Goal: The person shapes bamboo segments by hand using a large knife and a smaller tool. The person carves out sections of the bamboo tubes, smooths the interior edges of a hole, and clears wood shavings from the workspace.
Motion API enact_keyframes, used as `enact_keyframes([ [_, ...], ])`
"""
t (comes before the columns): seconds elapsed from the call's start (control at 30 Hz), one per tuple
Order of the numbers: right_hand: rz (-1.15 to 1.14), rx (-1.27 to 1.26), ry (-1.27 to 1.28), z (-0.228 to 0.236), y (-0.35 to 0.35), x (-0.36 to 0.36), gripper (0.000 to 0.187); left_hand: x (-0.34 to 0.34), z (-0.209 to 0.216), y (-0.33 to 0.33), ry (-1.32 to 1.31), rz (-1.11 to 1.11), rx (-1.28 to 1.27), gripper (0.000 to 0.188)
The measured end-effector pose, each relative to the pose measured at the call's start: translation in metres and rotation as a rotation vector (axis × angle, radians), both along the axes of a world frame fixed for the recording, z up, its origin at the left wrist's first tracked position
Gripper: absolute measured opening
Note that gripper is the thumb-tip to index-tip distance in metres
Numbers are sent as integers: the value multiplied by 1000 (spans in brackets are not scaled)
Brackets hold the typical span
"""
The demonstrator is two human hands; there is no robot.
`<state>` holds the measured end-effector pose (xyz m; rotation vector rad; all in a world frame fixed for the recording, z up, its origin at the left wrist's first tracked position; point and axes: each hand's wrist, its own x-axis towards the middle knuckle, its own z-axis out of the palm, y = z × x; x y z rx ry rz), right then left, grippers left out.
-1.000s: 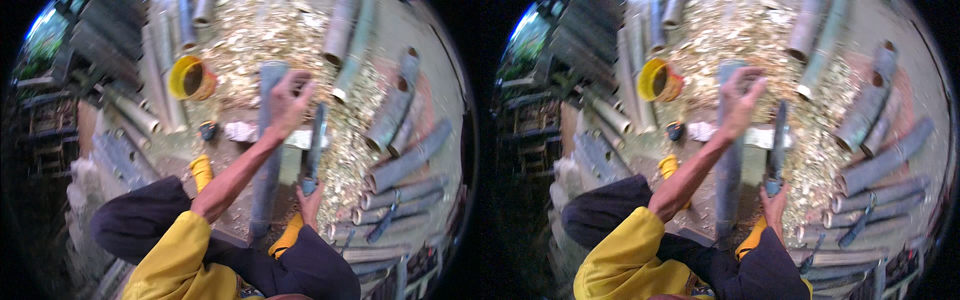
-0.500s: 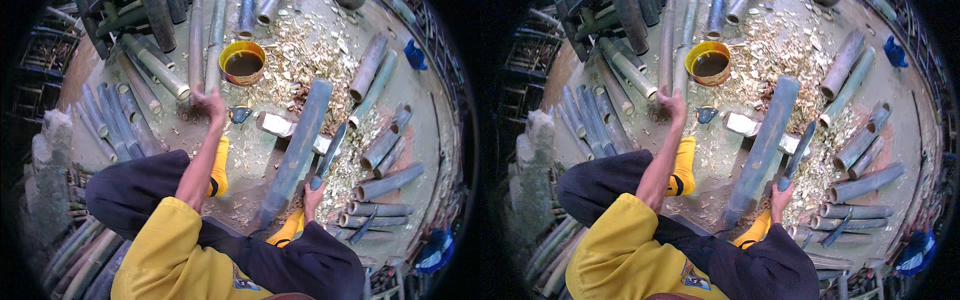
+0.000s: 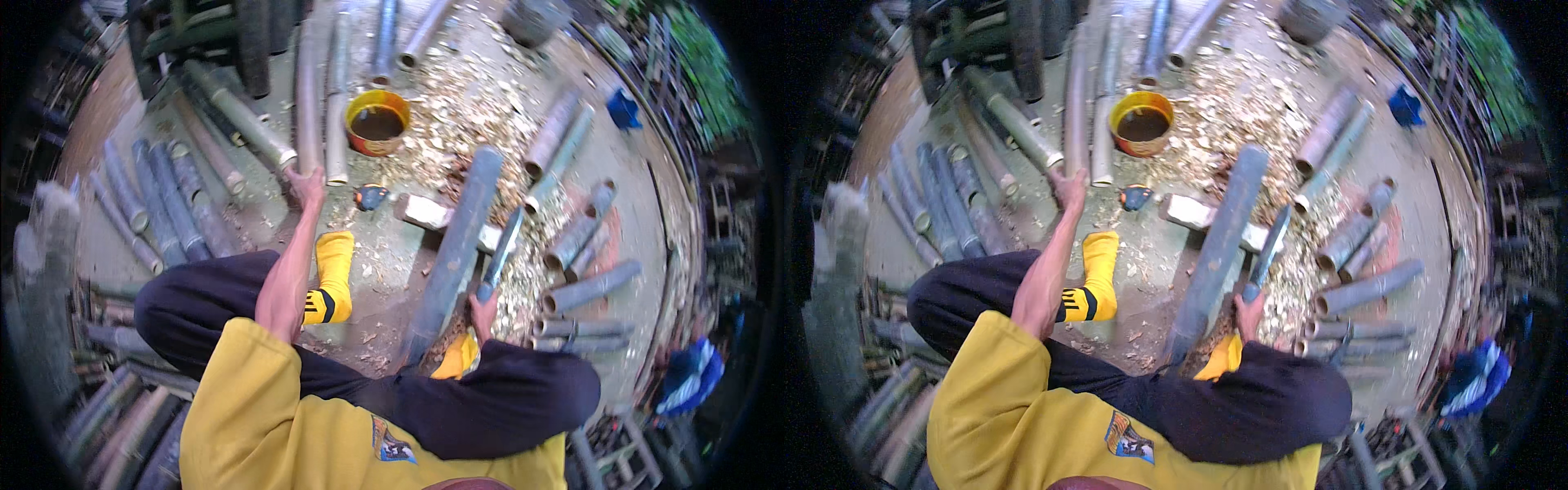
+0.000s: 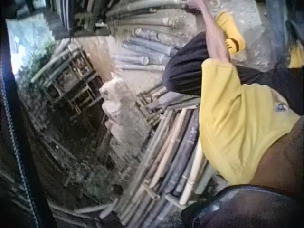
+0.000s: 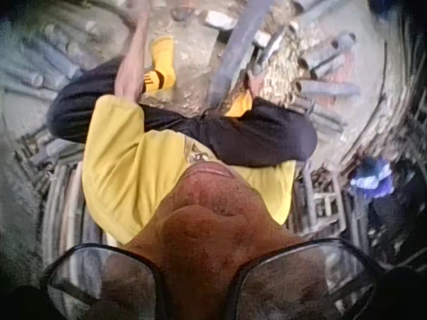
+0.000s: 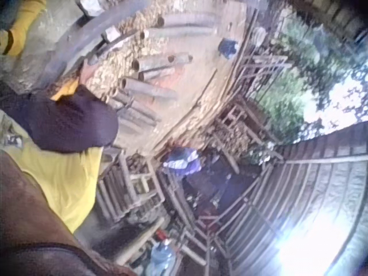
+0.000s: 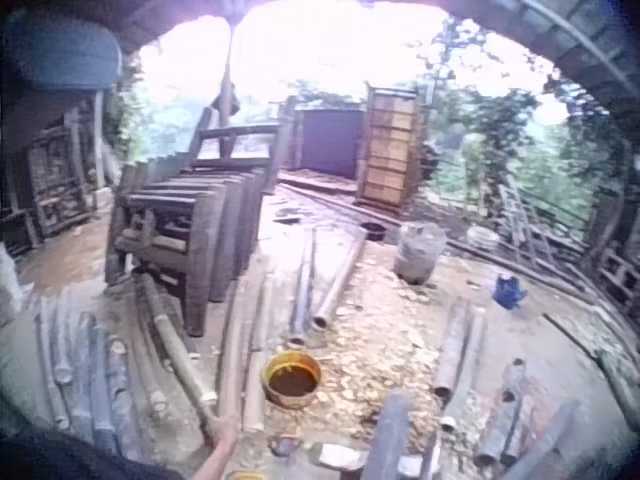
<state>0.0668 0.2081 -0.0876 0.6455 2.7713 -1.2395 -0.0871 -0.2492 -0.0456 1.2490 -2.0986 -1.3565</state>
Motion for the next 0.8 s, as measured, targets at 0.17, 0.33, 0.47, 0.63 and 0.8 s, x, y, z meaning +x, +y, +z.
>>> enact_keyframes([
  [0.17,43,-32,-33,4,1,-7,55,45,22,32,370,123,989,46],
  [0.33,1,-156,-64,32,-2,-5,43,88,100,56,635,334,1012,33],
  [0.47,-8,-124,-73,40,8,-6,42,101,139,3,591,375,54,44],
  [0.63,-64,-18,-60,54,29,-4,41,130,288,1,992,310,-364,58],
  [0.8,-81,30,-7,78,36,-3,41,96,325,-31,1258,67,-231,62],
])
